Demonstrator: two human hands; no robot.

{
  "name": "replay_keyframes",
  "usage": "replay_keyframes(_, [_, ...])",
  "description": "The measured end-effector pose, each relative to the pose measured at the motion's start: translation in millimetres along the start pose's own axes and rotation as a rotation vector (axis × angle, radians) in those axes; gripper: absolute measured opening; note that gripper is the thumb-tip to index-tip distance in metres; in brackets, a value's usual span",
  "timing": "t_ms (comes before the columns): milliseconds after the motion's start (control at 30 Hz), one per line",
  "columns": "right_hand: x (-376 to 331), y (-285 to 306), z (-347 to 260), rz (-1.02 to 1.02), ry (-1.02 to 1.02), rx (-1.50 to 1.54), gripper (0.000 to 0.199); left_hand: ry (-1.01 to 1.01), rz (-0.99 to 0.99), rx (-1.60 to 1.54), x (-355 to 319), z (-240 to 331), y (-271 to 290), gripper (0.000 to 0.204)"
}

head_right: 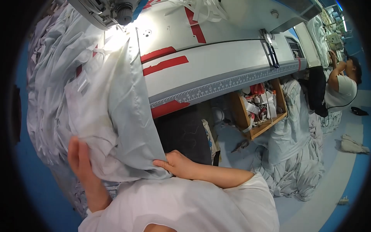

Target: Sewing fabric using an industrial sewing machine.

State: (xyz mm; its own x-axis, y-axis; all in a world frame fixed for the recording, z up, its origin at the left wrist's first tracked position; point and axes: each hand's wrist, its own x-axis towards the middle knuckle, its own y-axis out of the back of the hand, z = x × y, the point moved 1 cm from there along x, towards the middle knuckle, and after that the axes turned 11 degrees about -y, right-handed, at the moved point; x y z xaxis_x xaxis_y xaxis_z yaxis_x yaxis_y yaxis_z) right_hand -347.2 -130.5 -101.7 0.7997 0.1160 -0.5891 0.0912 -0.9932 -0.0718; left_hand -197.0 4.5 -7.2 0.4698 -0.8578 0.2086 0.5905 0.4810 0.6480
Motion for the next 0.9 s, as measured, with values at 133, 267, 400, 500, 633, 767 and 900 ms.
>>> replay_keyframes(133, [1,0,8,0.081,0.090,-0.156,0.037,-0.229,-0.349,0.343,11,23,-31,0.015])
replay_keyframes(267, [2,1,13,0.123,0.151,-0.367,0.030,-0.139,-0.370,0.366,8,12,-62,0.024])
replay_keyframes(400, [-1,6,9,0.133,0.255,-0.454,0.021,-0.076,-0.428,0.328,21,13,-60,0.025])
replay_keyframes(500, [-6,31,-8,-0.080,0.345,-0.910,0.016,-0.052,-0.498,0.259,24,6,-59,0.025])
replay_keyframes(633, [-7,84,-69,0.421,0.774,-0.725,0.022,-0.105,-0.664,0.134,31,0,-49,0.019])
replay_keyframes(767, [26,86,-77,0.370,1.019,-1.017,0.015,-0.236,-0.456,-0.146,71,-9,-17,0.010])
replay_keyframes(900, [33,85,-75,0.262,1.050,-0.890,0.014,-0.388,0.025,0.287,119,-74,3,0.043])
